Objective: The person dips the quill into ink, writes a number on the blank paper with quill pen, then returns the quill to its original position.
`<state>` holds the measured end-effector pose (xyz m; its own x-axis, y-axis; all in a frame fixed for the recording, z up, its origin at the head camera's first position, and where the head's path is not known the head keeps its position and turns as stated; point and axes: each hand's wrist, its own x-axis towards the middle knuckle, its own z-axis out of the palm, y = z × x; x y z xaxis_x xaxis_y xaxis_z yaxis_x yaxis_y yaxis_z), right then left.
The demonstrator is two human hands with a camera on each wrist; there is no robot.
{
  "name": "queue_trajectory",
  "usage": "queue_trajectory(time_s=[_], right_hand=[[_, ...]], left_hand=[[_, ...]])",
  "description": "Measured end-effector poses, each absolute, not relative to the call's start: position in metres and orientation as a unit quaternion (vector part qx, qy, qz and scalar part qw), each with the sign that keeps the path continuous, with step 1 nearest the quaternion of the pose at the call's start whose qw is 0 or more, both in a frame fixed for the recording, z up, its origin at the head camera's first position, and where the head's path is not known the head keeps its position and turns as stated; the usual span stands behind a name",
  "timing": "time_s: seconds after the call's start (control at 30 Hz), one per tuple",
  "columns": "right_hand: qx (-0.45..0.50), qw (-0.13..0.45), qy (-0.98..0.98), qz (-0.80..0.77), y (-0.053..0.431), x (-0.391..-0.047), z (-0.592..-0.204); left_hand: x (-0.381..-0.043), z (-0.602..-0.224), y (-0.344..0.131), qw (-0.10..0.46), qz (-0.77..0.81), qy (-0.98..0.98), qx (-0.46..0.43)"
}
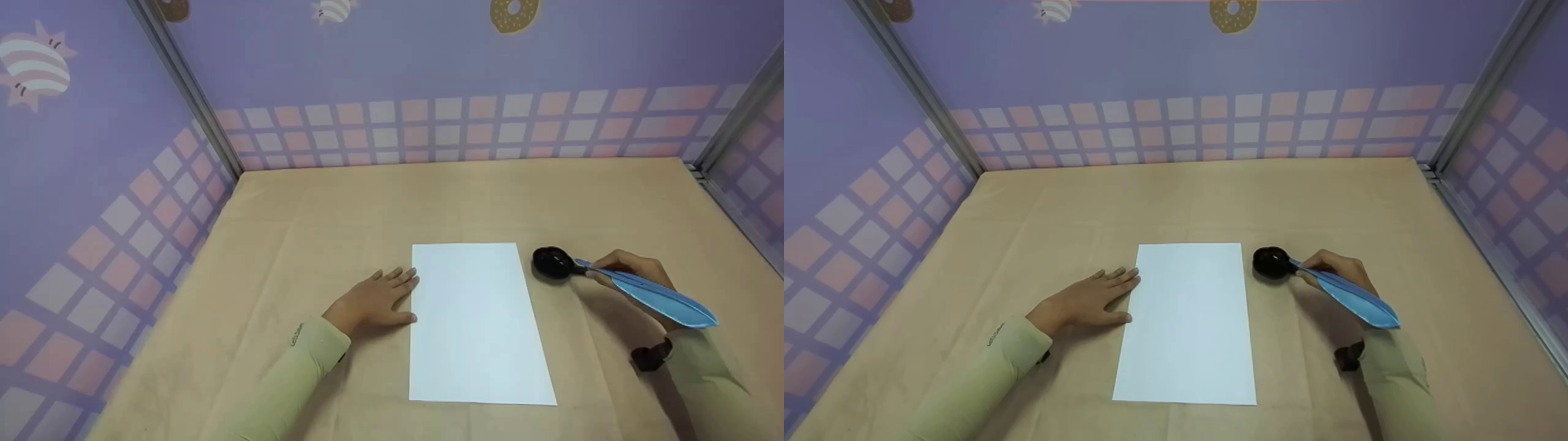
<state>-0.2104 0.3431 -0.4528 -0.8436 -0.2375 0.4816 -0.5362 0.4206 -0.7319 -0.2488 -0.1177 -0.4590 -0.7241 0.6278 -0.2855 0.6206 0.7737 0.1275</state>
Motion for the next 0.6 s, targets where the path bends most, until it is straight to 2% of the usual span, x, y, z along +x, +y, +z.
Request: queue_trajectory(time_s=[0.33, 0.6], right_hand=[[0.193, 0.124, -0.823, 0.519, 0.347, -0.215, -0.459], [0.186, 0.115, -0.834, 0.506, 0.336, -0.209, -0.443]], left_hand=[[-0.248, -0.459, -0.117, 0.155, 0.014, 0.928, 0.338], [-0.249, -0.461, -0.118, 0.153, 0.009, 0.928, 0.339]])
